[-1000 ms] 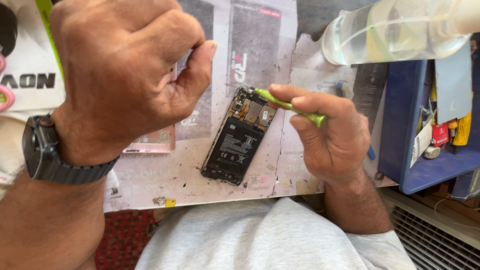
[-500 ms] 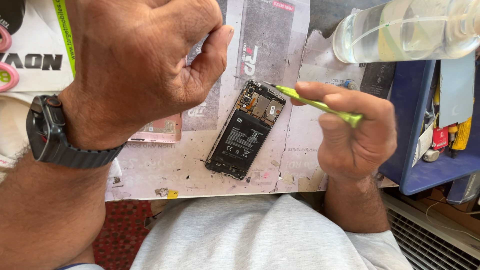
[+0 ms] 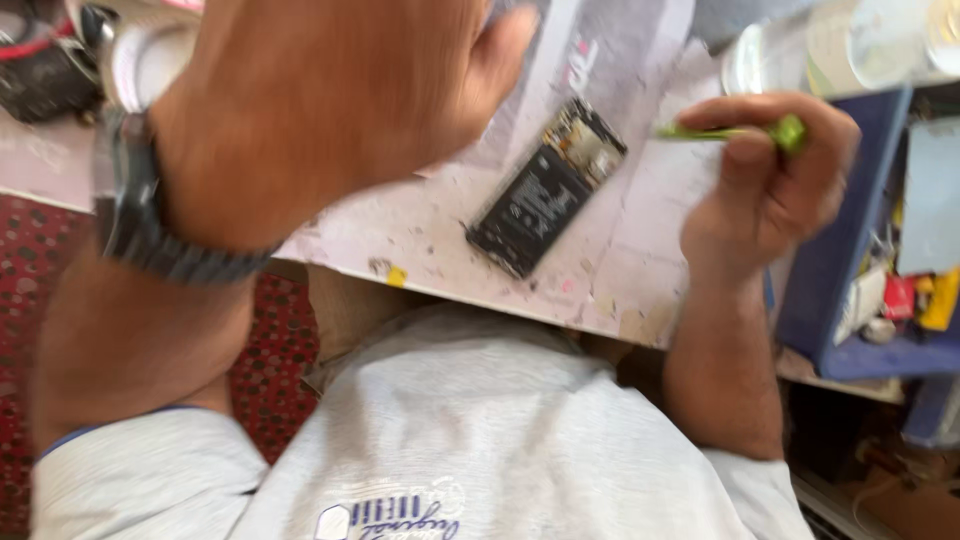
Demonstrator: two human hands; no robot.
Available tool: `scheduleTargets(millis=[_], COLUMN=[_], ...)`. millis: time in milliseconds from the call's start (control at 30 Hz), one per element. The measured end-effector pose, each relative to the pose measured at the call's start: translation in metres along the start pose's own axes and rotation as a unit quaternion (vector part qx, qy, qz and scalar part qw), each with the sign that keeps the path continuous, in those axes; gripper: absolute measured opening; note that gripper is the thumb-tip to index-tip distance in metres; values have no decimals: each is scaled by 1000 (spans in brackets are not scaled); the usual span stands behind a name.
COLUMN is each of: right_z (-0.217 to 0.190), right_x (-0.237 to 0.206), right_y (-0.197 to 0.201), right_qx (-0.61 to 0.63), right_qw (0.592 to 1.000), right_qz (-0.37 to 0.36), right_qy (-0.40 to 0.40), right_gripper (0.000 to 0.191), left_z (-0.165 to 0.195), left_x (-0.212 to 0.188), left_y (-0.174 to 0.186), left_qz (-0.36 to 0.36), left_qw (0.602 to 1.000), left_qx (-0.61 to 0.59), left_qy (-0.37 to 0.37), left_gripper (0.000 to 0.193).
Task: The person uses a green screwdriver to remove screws from the internal frame of a disassembled smartphone. The person then uses their fingers to lift and disconnect a ribbon cable from the motherboard. The person continues to remove additional screws from the device.
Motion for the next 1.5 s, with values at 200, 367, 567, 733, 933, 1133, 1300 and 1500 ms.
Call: scheduleTargets(millis=[200,367,567,733,933,1133,1300,1500], right_z=[-39,-62,-83,-76,-81,-87,-94,-103], right_x=[-19,-30,-79,-89,-94,-93,-82,-88], right_y=[-1,-12,-39,-24,-27,-36,0,23], right_qx=[-20,-216,-352,-394,-383,-376,-437,-350], right_qw=[992,940,866,847,845,849,860,916], right_qz=[-85,-188,-323,-312,-322,-352,-249,-184], right_qy=[-91,-184,-150,-172,-189,-119,-89,-71], right_gripper=[25,20,20,21,23,26,47,48], left_z=[117,181,200,124,59,80,154,207], left_x=[-54,-79,-99,-129,-143,-132,-94,-49], left_y=[-4,-6,-11,13,51,39,20,-13], left_qz=[-252,-204,-132,-29,-12,-57,-86,-218], left_qw=[939,953,961,969,982,965,967,955], left_qx=[-199,-166,-196,-146,-96,-180,-206,-162], left_qy=[120,152,145,196,160,183,120,116], left_gripper=[73,94,84,49,43,38,76,90])
Point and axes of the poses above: each hand's wrist, its own x-axis towards the middle knuckle, its own y-axis out of the back of the hand, z = x × y, the point moved 8 cm from there along x, towards the middle knuckle, and after that the axes turned 7 degrees about -y, right-handed, at the moved point
